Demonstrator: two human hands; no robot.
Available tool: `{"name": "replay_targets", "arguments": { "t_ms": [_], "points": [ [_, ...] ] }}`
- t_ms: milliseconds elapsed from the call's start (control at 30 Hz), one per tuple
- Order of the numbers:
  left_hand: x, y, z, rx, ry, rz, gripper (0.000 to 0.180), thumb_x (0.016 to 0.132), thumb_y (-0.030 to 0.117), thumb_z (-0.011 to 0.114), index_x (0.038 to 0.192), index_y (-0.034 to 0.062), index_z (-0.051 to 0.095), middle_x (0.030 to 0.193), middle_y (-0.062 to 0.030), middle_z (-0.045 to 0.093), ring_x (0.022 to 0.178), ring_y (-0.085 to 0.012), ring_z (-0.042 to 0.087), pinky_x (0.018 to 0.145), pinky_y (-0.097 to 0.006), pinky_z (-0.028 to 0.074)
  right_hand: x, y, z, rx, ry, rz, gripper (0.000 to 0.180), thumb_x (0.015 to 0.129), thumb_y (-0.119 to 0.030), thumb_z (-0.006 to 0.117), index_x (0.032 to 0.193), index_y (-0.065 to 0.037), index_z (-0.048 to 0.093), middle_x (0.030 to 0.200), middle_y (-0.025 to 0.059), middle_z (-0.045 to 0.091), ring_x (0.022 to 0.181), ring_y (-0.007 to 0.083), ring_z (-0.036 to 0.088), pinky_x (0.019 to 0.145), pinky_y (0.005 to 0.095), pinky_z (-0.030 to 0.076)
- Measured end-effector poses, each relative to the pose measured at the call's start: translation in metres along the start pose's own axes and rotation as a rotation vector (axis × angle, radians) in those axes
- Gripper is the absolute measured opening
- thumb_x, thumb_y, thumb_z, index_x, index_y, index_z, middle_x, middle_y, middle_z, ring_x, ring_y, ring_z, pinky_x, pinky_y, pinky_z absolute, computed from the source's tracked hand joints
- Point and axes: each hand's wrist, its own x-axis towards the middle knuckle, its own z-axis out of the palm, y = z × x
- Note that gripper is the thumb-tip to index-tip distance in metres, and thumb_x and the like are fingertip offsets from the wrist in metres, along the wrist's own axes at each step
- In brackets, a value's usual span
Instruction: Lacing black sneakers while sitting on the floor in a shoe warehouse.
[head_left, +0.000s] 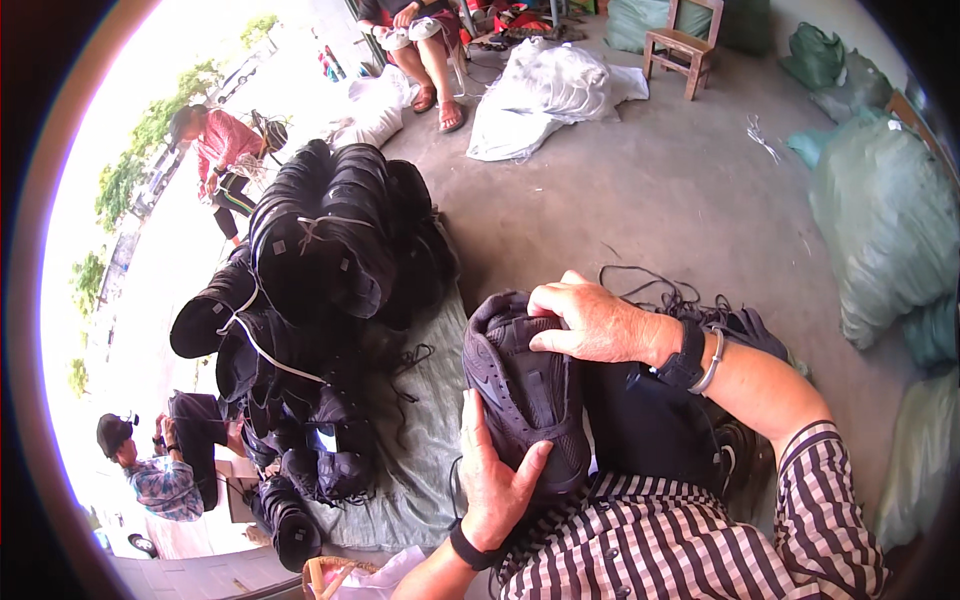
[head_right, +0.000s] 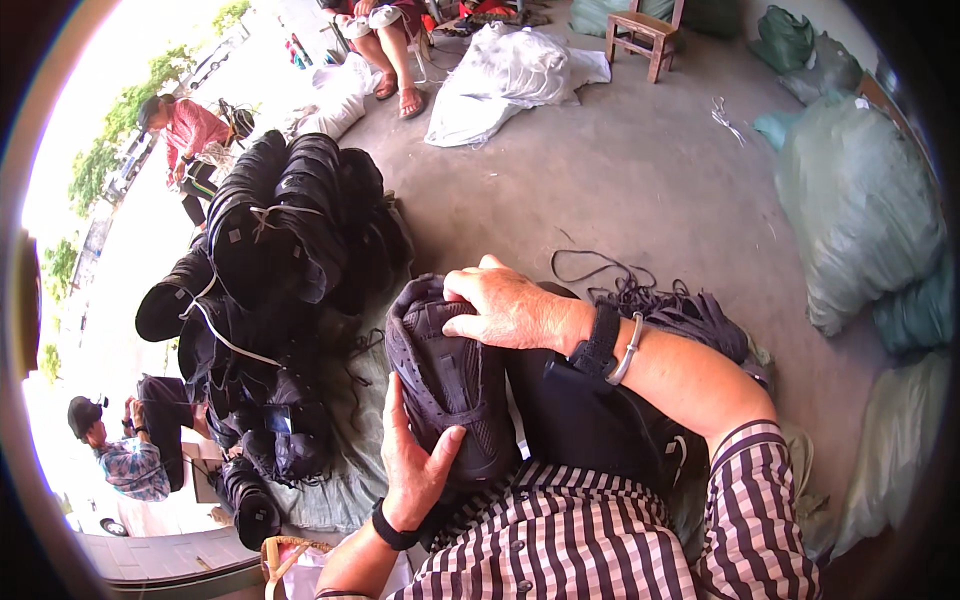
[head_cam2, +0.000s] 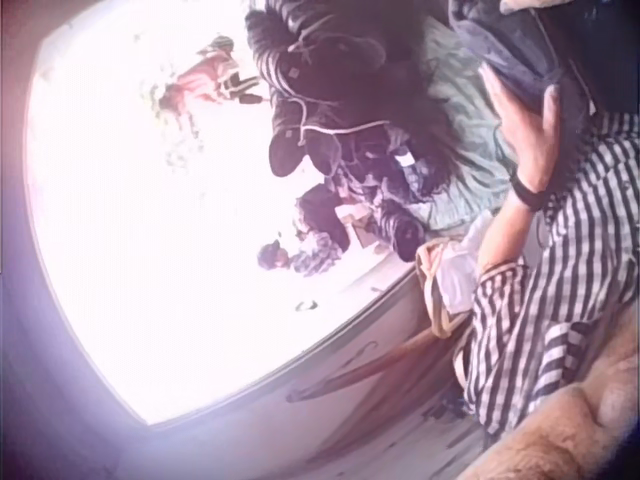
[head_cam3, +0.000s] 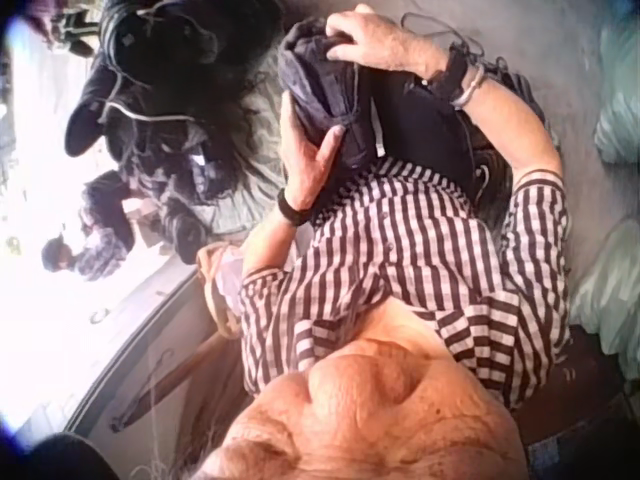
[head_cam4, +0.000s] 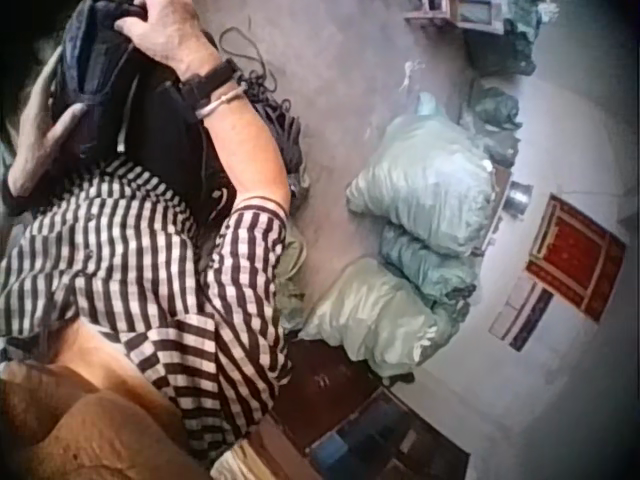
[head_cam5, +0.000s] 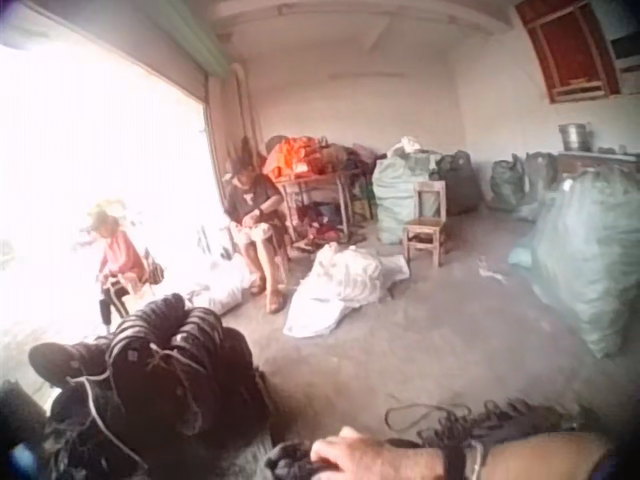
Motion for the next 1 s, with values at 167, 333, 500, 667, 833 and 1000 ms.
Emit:
{"name": "replay_targets", "arguments": {
  "t_ms": [167, 333, 500, 667, 833, 1000],
  "points": [
    [0.003, -0.004, 0.007, 0.159, 0.009, 0.045, 0.091, 0.076, 0.028, 0.074, 0.141, -0.0049, 0.018, 0.139, -0.0218, 0.03, 0.13, -0.0296, 0.031, 0.108, -0.038, 0.025, -0.005, 0.008, 0.004, -0.054, -0.022, 0.02, 0.033, 0.078, -0.028, 0.065, 0.099, -0.003, 0.059, 0.099, 0.0134, 0.062, 0.097, 0.0328, 0.053, 0.087, 0.0417, 0.044],
    [0.008, -0.008, 0.003, 0.134, -0.035, 0.072, 0.094, 0.074, 0.033, 0.075, 0.141, -0.0037, 0.019, 0.14, -0.0235, 0.029, 0.13, -0.0329, 0.031, 0.108, -0.04, 0.025, -0.007, 0.01, -0.003, -0.087, -0.067, 0.037, 0.033, 0.079, -0.028, 0.064, 0.101, -0.003, 0.059, 0.098, 0.0131, 0.062, 0.096, 0.0315, 0.054, 0.085, 0.0412, 0.044],
    [0.018, -0.011, -0.003, -0.143, -0.082, 0.0, 0.084, 0.078, 0.028, 0.072, 0.14, -0.004, 0.024, 0.136, -0.0202, 0.037, 0.125, -0.0283, 0.039, 0.104, -0.038, 0.032, -0.016, 0.012, 0.004, 0.079, 0.111, 0.034, 0.034, 0.078, -0.02, 0.067, 0.105, -0.003, 0.057, 0.101, 0.0114, 0.062, 0.095, 0.0273, 0.057, 0.083, 0.0375, 0.046],
    [0.043, -0.005, -0.014, -0.123, -0.063, -0.035, 0.067, 0.083, 0.017, 0.064, 0.138, -0.0025, 0.03, 0.134, -0.018, 0.039, 0.122, -0.0258, 0.04, 0.102, -0.038, 0.032, -0.026, 0.031, -0.008, 0.385, 0.044, 0.022, 0.031, 0.076, -0.012, 0.067, 0.103, -0.005, 0.056, 0.103, 0.0104, 0.06, 0.092, 0.0233, 0.058, 0.082, 0.0342, 0.046],
    [0.054, -0.009, 0.001, -0.186, -0.071, 0.038, 0.08, 0.08, 0.022, 0.069, 0.141, -0.0012, 0.023, 0.135, -0.0176, 0.036, 0.126, -0.027, 0.036, 0.103, -0.038, 0.031, -0.027, 0.028, -0.011, 0.174, -0.085, -0.202, 0.02, 0.071, -0.007, 0.063, 0.09, -0.008, 0.058, 0.094, 0.0066, 0.059, 0.094, 0.0245, 0.052, 0.085, 0.0353, 0.043],
    [0.056, 0.002, 0.002, 0.225, -0.105, 0.058, 0.079, 0.081, 0.024, 0.061, 0.141, -0.0024, 0.017, 0.133, -0.0265, 0.036, 0.123, -0.0386, 0.039, 0.103, -0.041, 0.033, -0.029, 0.028, -0.013, 0.064, -0.088, -0.226, 0.017, 0.069, -0.006, 0.064, 0.085, -0.009, 0.057, 0.089, 0.0055, 0.058, 0.094, 0.0258, 0.052, 0.084, 0.0368, 0.043]
  ]
}}
